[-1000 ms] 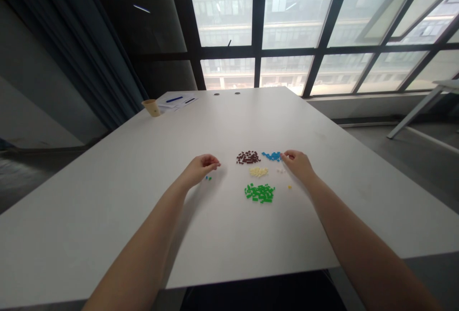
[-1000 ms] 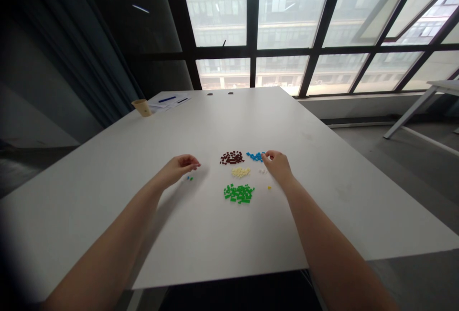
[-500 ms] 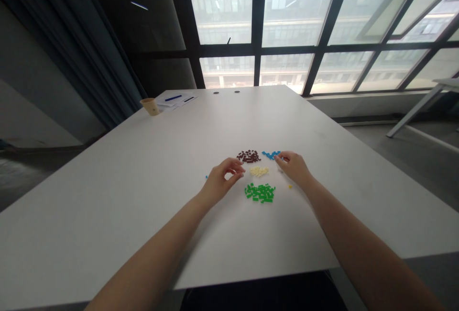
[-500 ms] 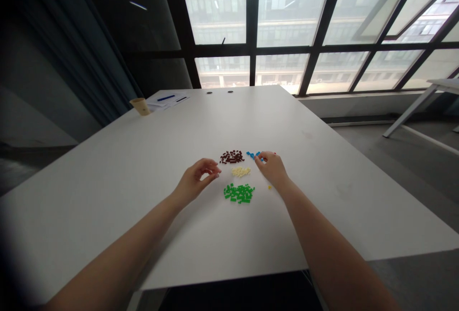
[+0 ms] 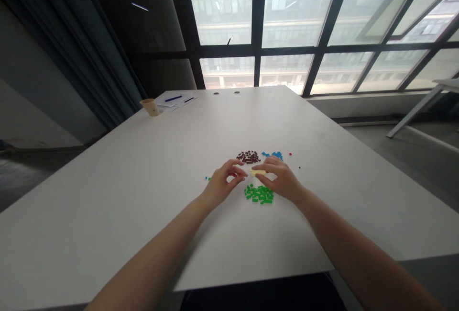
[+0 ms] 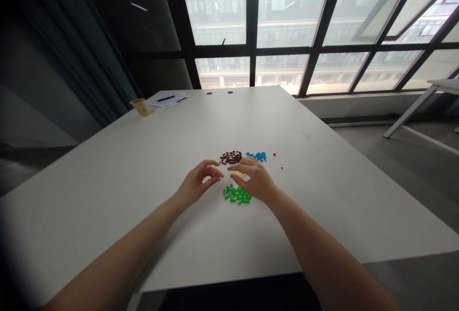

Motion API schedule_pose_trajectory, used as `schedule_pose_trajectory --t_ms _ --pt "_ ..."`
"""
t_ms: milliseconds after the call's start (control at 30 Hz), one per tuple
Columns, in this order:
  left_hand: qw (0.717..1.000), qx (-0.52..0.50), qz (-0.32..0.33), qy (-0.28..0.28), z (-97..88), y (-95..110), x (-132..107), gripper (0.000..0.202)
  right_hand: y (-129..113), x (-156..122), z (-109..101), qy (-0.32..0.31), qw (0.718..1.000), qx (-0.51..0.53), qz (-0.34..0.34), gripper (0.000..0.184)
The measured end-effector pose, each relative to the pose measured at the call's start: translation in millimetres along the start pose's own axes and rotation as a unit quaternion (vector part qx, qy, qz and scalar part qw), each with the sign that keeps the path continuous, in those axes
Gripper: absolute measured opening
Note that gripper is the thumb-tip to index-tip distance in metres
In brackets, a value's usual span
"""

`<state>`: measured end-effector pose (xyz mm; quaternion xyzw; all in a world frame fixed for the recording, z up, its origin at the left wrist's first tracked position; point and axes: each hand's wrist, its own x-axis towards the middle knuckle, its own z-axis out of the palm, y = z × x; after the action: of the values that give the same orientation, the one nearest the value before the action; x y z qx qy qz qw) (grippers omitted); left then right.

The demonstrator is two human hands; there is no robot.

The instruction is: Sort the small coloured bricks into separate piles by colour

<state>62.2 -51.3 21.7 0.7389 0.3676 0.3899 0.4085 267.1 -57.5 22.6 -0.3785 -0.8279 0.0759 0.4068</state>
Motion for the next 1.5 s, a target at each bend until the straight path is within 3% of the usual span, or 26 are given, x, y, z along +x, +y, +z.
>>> schedule_pose_trajectory --t_ms 133,333,433,500,567,633,700,767,900,1133,1367,1500 --pt "1.0 -0.02 -0.006 -0.016 2.4 -1.4 0.0 0.029 -14.0 1.0 8.4 -0.037 0.998 -0.001 -0.05 0.016" --pt "0.998 -0.036 -0.022 -0.045 5.7 -4.3 0.4 0.035 -11.3 2.3 13.3 -0.042 0.998 -0.025 -0.046 0.013" --pt "0.998 0.034 -0.031 -0.039 0.3 -6.3 1.8 0.039 5.8 1.1 1.4 -0.035 0.998 -0.05 0.016 0.011" --pt "0.989 0.135 -0.05 -0.035 -10.1 -8.5 3.0 0.04 21.3 -0.5 -12.4 -0.044 0.988 -0.092 0.12 0.009" --pt "0.962 0.256 -0.088 -0.04 -26.0 -11.7 4.1 0.036 36.0 -2.4 -26.3 -0.089 0.963 -0.128 0.218 0.01" --pt "0.915 0.367 -0.154 -0.061 -44.8 -16.2 4.7 0.032 46.7 -4.6 -35.7 -0.143 0.94 -0.137 0.279 0.009" --pt "0.866 0.437 -0.226 -0.089 -62.3 -21.7 5.0 0.029 53.0 -6.7 -38.5 -0.182 0.924 -0.131 0.31 0.009" --pt "0.845 0.45 -0.267 -0.112 -75.1 -27.7 4.9 0.027 56.4 -8.8 -36.1 -0.199 0.918 -0.126 0.319 0.01" --pt "0.865 0.391 -0.29 -0.117 -83.8 -36.5 4.0 0.02 59.9 -12.0 -30.3 -0.194 0.924 -0.12 0.306 0.009" --pt "0.887 0.368 -0.259 -0.102 -81.9 -33.9 3.4 0.01 62.9 -11.4 -41.3 -0.125 0.942 -0.115 0.29 0.015" --pt "0.884 0.383 -0.243 -0.114 -82.8 -31.2 3.9 0.011 63.4 -11.0 -41.4 -0.142 0.935 -0.115 0.302 0.016" --pt "0.911 0.343 -0.208 -0.099 -83.2 -27.2 5.0 0.012 58.5 -9.8 -40.0 -0.14 0.94 -0.108 0.293 0.016"
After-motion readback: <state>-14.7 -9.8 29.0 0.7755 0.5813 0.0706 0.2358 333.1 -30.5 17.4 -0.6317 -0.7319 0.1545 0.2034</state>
